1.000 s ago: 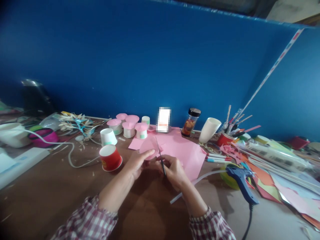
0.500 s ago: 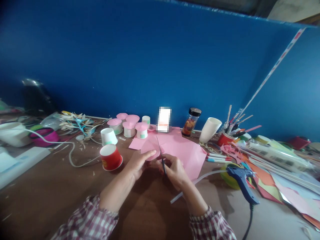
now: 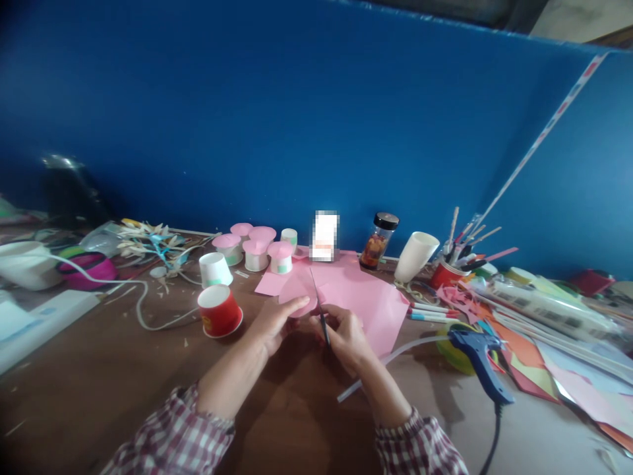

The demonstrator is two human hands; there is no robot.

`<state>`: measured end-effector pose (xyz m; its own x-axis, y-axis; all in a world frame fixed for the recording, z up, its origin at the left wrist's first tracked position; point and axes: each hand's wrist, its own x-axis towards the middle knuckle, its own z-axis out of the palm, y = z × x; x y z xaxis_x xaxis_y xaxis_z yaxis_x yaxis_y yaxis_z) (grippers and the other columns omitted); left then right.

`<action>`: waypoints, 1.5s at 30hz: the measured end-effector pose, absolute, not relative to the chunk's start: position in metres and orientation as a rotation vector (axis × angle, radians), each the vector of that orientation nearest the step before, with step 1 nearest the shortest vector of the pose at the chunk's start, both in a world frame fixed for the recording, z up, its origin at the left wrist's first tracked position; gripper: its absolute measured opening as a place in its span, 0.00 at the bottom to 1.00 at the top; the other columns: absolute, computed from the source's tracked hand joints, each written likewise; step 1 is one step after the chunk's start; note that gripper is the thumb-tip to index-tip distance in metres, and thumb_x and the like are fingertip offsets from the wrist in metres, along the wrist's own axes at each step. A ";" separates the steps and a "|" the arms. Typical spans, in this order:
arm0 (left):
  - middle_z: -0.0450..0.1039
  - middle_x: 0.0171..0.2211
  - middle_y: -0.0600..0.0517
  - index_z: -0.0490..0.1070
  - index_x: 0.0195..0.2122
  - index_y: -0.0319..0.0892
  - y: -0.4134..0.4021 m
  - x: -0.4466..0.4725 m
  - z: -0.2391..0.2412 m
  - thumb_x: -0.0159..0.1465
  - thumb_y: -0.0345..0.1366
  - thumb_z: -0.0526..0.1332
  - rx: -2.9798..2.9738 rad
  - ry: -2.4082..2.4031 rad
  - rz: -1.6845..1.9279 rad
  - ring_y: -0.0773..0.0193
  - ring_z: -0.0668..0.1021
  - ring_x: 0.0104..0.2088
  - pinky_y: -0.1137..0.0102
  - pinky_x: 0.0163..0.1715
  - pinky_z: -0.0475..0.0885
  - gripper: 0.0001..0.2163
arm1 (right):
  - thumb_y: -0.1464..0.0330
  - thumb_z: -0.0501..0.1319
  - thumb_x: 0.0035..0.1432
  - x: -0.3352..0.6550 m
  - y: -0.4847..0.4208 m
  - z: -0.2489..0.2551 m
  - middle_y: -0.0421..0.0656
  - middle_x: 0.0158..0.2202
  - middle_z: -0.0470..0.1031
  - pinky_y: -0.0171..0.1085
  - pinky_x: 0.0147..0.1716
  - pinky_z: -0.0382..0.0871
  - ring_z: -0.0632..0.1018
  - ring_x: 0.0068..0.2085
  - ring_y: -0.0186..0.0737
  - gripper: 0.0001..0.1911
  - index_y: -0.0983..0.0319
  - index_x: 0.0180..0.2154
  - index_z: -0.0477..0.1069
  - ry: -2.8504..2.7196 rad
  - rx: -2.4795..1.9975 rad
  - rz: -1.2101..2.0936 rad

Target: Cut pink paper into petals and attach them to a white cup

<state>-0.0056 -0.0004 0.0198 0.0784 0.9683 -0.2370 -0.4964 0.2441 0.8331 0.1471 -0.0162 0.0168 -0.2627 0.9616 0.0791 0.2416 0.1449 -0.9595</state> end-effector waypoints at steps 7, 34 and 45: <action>0.77 0.26 0.47 0.76 0.33 0.34 0.000 -0.006 0.020 0.47 0.35 0.71 0.637 0.953 1.228 0.63 0.77 0.24 0.72 0.21 0.69 0.13 | 0.56 0.63 0.54 0.146 -0.017 0.019 0.38 0.19 0.68 0.31 0.21 0.60 0.68 0.21 0.32 0.17 0.65 0.29 0.71 -1.654 -1.205 1.131; 0.76 0.25 0.48 0.77 0.34 0.34 0.002 -0.010 0.021 0.45 0.38 0.71 0.742 1.034 1.213 0.66 0.73 0.23 0.73 0.21 0.63 0.16 | 0.54 0.62 0.54 0.152 -0.014 0.019 0.37 0.17 0.67 0.32 0.20 0.61 0.68 0.20 0.33 0.20 0.66 0.36 0.73 -1.698 -1.214 1.138; 0.75 0.24 0.49 0.77 0.32 0.34 0.003 -0.011 0.023 0.44 0.37 0.72 0.726 1.045 1.207 0.67 0.73 0.22 0.73 0.21 0.63 0.15 | 0.56 0.62 0.55 0.155 -0.012 0.017 0.36 0.17 0.66 0.31 0.19 0.60 0.67 0.20 0.33 0.19 0.66 0.37 0.73 -1.715 -1.216 1.116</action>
<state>-0.0111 0.0031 0.0232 0.0202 0.9684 -0.2487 -0.3851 0.2371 0.8919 0.1548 -0.0123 0.0166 -0.2740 0.9580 0.0842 0.3115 0.1712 -0.9347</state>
